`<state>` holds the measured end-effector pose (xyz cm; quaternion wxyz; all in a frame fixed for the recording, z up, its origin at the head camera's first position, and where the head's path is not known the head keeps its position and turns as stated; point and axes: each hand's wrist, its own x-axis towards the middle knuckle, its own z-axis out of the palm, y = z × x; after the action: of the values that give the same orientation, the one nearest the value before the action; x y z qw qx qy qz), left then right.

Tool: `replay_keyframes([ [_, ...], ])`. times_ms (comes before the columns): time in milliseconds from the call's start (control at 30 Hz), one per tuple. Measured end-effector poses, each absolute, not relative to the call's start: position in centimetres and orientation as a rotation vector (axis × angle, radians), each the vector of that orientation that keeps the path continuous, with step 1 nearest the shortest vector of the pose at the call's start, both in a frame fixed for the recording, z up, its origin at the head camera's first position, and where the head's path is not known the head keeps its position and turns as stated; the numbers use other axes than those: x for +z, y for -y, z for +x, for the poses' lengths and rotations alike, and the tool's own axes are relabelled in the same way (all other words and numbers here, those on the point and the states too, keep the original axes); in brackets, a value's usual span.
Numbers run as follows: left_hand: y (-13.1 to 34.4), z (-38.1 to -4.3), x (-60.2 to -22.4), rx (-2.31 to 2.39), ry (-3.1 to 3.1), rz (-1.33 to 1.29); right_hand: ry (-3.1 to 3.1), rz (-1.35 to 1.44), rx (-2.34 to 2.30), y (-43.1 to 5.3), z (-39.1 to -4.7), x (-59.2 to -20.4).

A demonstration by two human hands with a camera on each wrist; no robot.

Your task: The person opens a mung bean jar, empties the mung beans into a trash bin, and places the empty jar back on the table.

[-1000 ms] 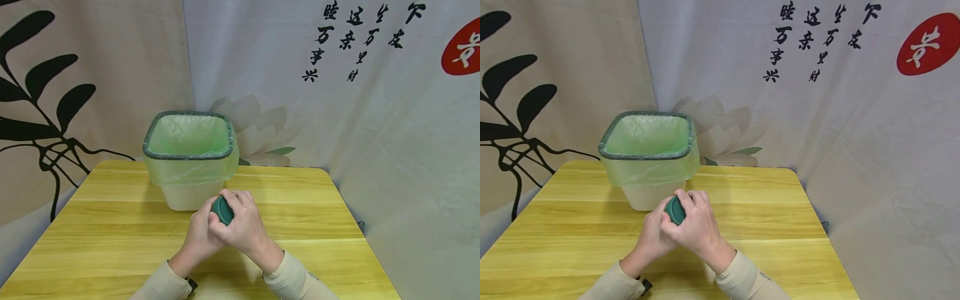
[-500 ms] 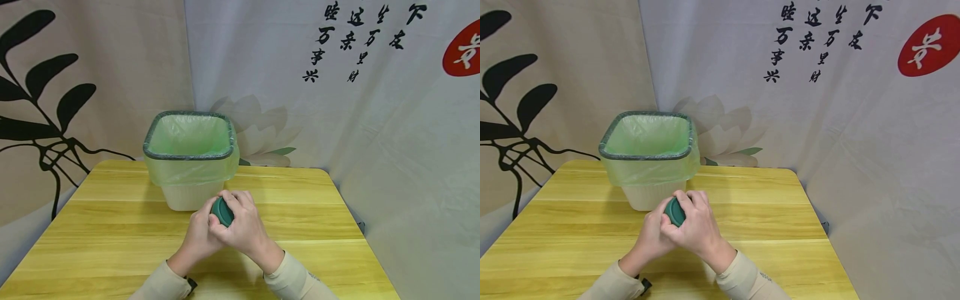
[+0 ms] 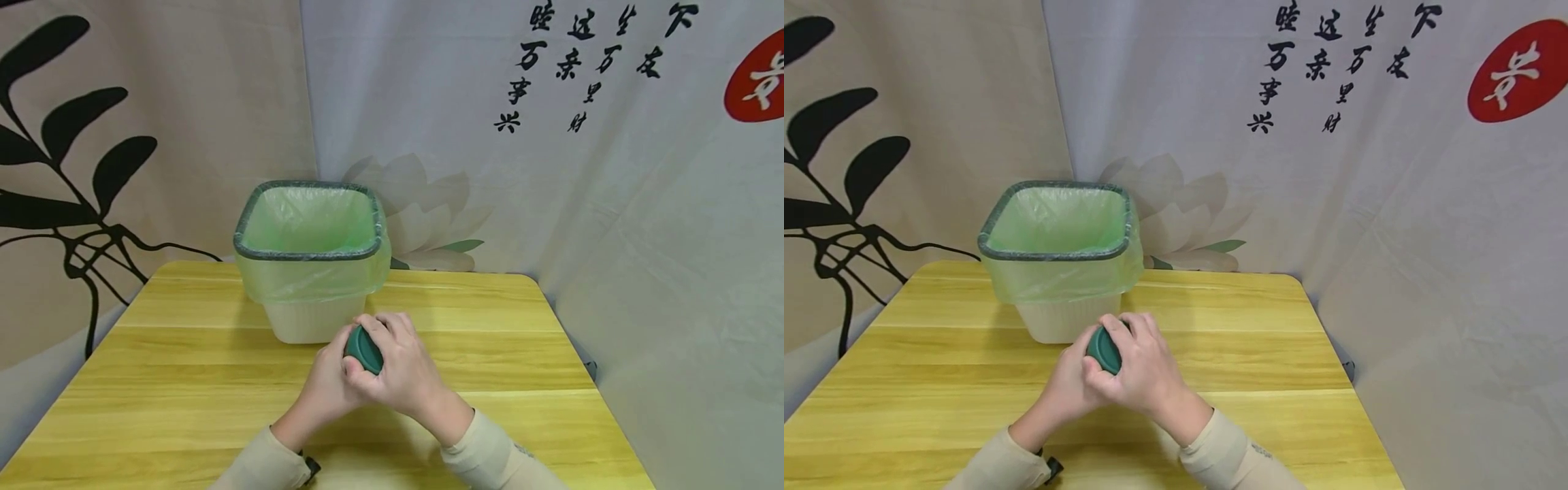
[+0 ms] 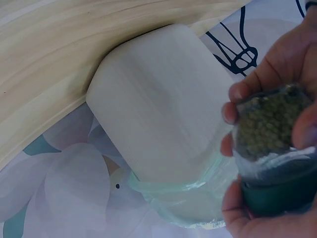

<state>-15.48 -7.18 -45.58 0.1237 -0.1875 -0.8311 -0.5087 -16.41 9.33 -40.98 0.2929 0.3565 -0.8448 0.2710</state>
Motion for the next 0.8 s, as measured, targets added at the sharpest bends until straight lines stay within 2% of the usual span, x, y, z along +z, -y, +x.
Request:
replay_keyframes([
  [333, 6.7, -15.4, -45.4, -1.356, 2.427, -0.401, 2.488, 0.806, 0.772, -9.5, -15.5, -39.7],
  [800, 5.6, -15.0, -45.7, -1.31, 2.333, -0.415, 2.39, 0.734, 0.585, -9.0, -15.7, -40.3],
])
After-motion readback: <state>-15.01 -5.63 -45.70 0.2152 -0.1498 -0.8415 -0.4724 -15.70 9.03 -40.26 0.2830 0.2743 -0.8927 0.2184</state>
